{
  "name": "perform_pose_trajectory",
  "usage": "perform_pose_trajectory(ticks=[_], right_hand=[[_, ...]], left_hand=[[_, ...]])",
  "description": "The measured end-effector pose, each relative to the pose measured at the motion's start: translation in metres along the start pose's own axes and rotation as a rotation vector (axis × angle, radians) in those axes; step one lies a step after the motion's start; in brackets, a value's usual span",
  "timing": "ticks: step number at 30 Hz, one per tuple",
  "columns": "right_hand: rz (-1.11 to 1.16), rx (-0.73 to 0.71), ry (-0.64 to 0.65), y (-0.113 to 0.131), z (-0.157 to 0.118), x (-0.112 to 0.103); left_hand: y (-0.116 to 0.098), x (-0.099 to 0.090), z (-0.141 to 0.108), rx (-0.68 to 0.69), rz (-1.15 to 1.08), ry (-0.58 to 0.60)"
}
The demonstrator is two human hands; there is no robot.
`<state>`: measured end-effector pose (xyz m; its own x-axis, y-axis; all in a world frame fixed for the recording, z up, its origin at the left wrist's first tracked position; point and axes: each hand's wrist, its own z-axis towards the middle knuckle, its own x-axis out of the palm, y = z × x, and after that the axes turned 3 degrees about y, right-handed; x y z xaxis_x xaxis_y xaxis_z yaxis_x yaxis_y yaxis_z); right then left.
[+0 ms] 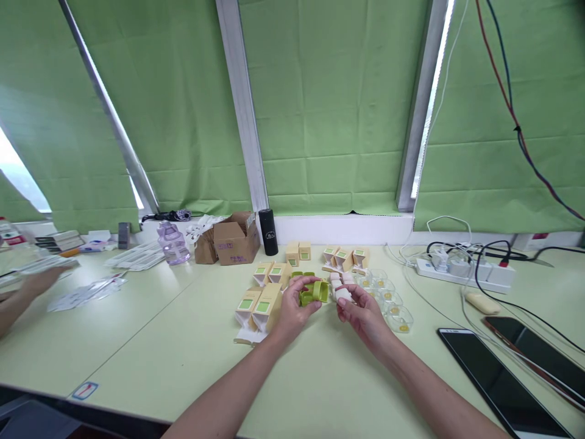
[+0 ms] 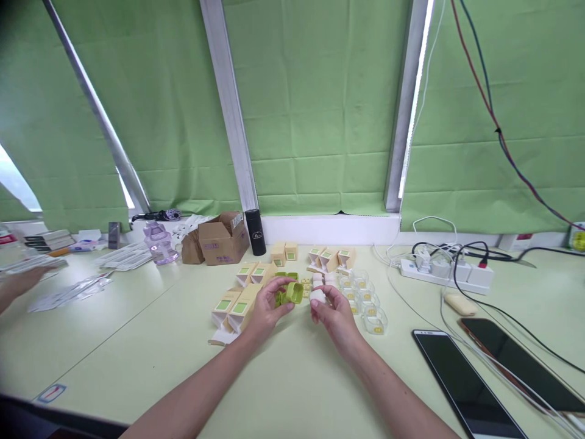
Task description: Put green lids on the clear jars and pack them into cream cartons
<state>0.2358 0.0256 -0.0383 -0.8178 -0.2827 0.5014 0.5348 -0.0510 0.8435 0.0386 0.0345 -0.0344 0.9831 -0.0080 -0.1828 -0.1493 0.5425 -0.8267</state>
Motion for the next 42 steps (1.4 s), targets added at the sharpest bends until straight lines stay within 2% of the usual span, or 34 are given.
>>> perform_pose_trajectory(ticks=[7,10,17,24,42], right_hand=[[-0.007,0.121,-0.117,-0.002,0.004,-0.007],[0.048,0.140,-0.101,-0.001,0.004,-0.008],[0.014,0.062,-0.044,0.004,0.002,-0.001],[-0.107,0.004,-0.059,0.004,0.000,0.000],[-0.222,-0.035,-0.040,-0.001,0.002,-0.001]], left_hand=[[-0.003,0.001,-0.002,-0.027,0.040,-0.026],[-0.001,0.001,-0.001,-0.030,0.073,-0.040],[-0.004,0.003,-0.003,-0.018,0.144,-0.041],[-0.012,0.007,-0.007,0.006,0.211,-0.026],[-0.017,0.011,-0.009,0.051,0.253,0.006]])
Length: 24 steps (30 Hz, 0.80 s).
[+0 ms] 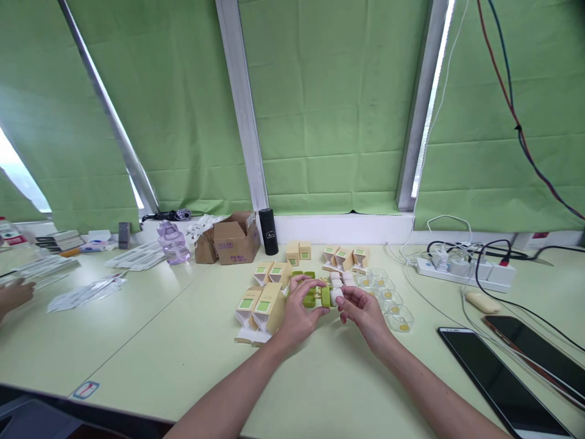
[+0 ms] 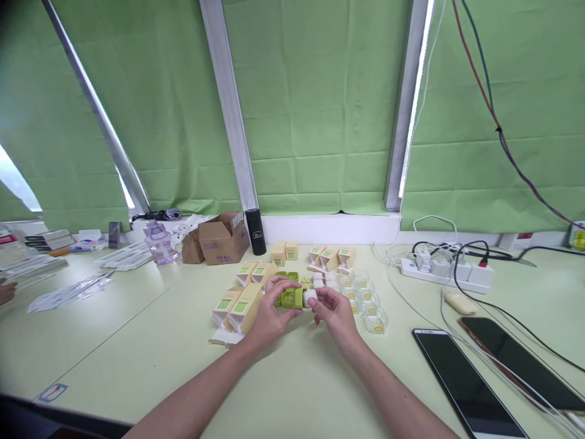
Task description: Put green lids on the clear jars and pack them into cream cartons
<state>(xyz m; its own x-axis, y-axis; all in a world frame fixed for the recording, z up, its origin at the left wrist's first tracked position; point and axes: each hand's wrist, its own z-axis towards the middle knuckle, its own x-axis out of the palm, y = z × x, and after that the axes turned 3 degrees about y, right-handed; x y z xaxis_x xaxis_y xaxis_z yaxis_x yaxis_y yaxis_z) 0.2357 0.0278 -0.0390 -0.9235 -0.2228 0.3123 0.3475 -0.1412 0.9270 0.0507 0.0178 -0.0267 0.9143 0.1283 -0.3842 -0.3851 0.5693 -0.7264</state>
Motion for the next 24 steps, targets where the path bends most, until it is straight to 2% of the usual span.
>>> perform_pose_trajectory(ticks=[15,24], right_hand=[[-0.063,0.002,0.012,0.004,-0.002,0.003],[-0.111,-0.039,-0.001,-0.007,0.001,-0.001]], left_hand=[[-0.001,0.000,0.000,0.012,0.006,0.024],[0.002,0.000,-0.001,0.023,0.012,0.014]])
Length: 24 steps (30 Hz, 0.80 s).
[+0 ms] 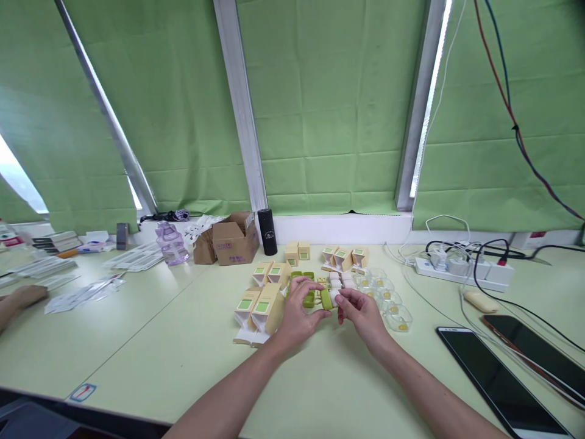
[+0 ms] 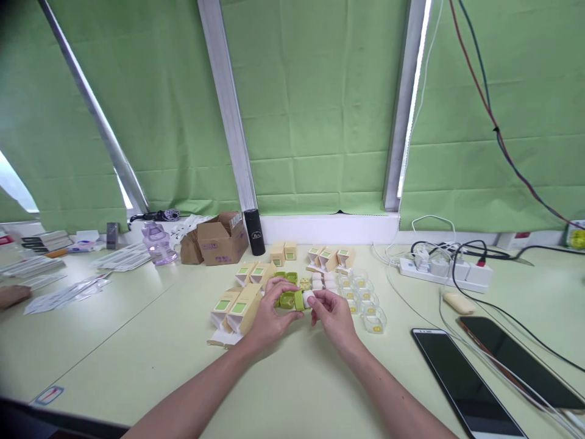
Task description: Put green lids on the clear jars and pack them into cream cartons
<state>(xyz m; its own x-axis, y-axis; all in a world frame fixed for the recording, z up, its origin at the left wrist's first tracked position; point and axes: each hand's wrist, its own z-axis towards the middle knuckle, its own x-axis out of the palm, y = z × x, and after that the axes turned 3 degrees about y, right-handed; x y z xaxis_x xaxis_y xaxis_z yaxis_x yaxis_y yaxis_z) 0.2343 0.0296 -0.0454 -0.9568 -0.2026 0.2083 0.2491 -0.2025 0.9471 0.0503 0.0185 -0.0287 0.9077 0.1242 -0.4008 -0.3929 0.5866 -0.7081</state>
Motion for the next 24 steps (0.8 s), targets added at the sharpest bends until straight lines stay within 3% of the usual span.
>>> perform_pose_trajectory(ticks=[11,18,24], right_hand=[[0.011,-0.009,-0.016,-0.007,-0.001,0.002],[0.038,0.027,0.011,-0.002,-0.002,0.002],[-0.036,-0.082,0.025,0.003,-0.005,0.000]], left_hand=[[-0.001,0.001,-0.001,0.053,0.030,-0.001],[-0.003,0.002,-0.002,0.020,0.006,-0.009],[0.007,0.003,0.000,-0.071,-0.100,-0.015]])
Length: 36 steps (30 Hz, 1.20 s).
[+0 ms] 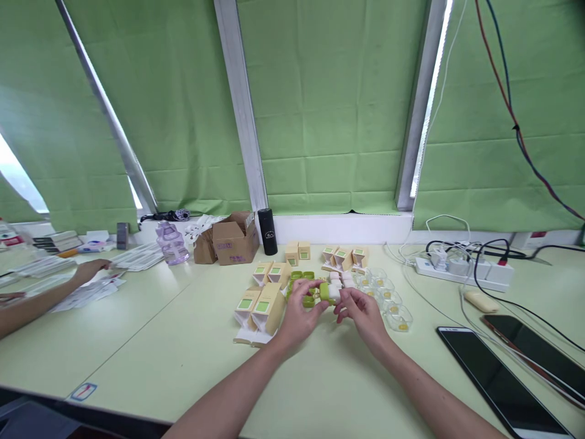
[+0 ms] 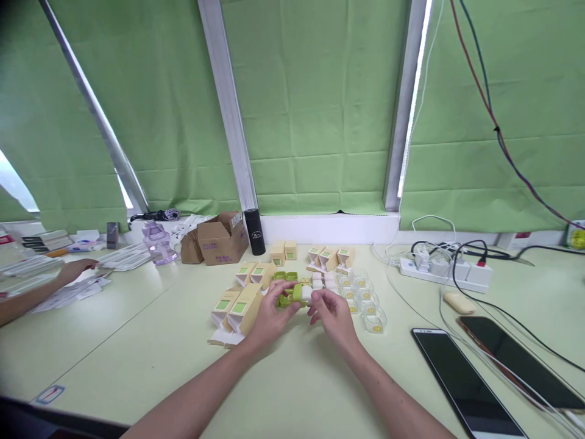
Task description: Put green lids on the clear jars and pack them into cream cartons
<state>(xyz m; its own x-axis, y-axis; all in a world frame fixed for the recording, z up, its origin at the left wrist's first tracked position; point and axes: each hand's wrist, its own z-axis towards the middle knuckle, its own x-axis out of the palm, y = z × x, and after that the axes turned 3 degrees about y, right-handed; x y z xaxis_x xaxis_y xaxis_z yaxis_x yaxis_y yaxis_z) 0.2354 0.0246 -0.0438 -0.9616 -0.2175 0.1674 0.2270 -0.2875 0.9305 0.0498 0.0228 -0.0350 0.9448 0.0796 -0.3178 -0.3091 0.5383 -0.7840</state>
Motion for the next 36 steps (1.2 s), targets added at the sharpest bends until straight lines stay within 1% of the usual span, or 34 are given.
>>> perform_pose_trajectory(ticks=[2,4,6,8,11,15,19,23,27,30,33,36], right_hand=[[-0.048,-0.043,0.006,0.001,-0.002,0.000],[-0.118,-0.065,-0.009,0.002,-0.004,0.000],[-0.198,-0.089,-0.036,0.003,-0.006,0.000],[-0.275,-0.147,-0.077,0.004,-0.007,0.000],[-0.346,-0.247,-0.109,0.007,-0.010,0.003],[-0.372,-0.285,-0.032,0.011,-0.014,0.005],[-0.444,-0.328,0.041,0.008,-0.014,0.005],[-0.543,-0.416,0.063,-0.001,-0.012,0.001],[-0.624,-0.493,0.024,-0.007,-0.010,-0.001],[-0.683,-0.535,0.017,-0.009,-0.010,-0.002],[-0.736,-0.567,0.037,-0.010,-0.009,-0.003],[-0.762,-0.597,0.045,-0.012,-0.009,-0.003]], left_hand=[[0.003,0.000,0.003,-0.050,-0.093,0.021],[0.003,0.000,0.005,-0.118,-0.232,0.064],[0.002,0.001,0.006,-0.179,-0.374,0.112],[-0.001,0.002,0.005,-0.221,-0.469,0.140],[-0.004,0.004,0.003,-0.254,-0.521,0.159],[-0.006,0.004,0.003,-0.229,-0.564,0.212],[-0.005,0.003,0.004,-0.217,-0.571,0.232],[0.001,0.005,0.005,-0.183,-0.528,0.216],[0.004,0.007,0.004,-0.150,-0.359,0.150],[0.000,0.006,0.002,-0.134,-0.249,0.107],[-0.006,0.004,0.000,-0.119,-0.253,0.134],[-0.009,0.005,-0.003,-0.139,-0.284,0.174]])
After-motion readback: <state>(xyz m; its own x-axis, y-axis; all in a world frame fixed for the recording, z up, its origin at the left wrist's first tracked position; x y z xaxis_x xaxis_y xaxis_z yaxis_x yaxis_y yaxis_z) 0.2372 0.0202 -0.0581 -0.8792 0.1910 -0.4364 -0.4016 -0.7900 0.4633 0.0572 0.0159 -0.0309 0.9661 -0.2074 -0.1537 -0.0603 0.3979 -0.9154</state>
